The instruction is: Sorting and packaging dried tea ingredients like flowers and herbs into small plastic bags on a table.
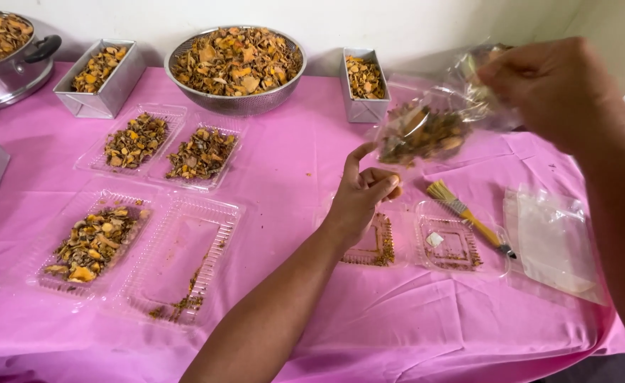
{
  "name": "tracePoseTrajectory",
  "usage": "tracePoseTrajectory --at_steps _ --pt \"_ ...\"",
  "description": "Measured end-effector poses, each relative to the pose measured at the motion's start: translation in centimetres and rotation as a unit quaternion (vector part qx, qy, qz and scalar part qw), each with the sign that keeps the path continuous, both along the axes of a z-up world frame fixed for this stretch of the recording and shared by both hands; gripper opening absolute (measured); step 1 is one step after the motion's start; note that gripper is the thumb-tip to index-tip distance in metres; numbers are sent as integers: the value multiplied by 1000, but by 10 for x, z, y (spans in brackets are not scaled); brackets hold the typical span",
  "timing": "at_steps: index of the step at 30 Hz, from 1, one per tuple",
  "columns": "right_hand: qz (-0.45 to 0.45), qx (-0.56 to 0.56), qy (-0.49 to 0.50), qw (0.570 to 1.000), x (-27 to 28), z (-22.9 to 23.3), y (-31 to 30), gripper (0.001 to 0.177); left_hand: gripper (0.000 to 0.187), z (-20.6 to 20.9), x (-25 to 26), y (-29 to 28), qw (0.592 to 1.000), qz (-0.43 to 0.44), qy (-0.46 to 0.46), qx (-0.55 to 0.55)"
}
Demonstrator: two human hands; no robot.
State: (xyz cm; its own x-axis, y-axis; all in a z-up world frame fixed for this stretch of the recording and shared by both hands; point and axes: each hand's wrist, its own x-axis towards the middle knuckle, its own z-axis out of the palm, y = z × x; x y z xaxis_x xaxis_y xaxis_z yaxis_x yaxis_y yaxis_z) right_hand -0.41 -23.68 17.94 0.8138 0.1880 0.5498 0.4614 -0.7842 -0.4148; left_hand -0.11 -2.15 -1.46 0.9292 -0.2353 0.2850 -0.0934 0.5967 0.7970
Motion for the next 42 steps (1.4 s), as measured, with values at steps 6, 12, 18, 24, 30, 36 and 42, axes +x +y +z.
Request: tracePoseTrajectory --at_steps 6,12,18,24,30,36,42 --pt "68 -102 21 992 7 3 -5 15 88 31 -4 21 977 121 -1 178" --pt "87 -153 105 979 -6 -6 22 21 66 33 -1 28 968 165 -89 165" --pt "157 -194 72 966 -7 -30 46 21 38 76 -13 33 933 172 -204 242" --pt "207 -54 -60 975 -19 -40 47 12 17 95 -4 32 902 235 -269 241" --pt "177 274 53 944 1 -78 62 41 16 81 27 22 925 271 -177 201" --pt "97 323 58 940 27 -93 52 15 26 71 37 29 926 228 -162 253" --pt "123 307 77 941 13 -84 55 30 16 68 37 25 910 224 -157 312"
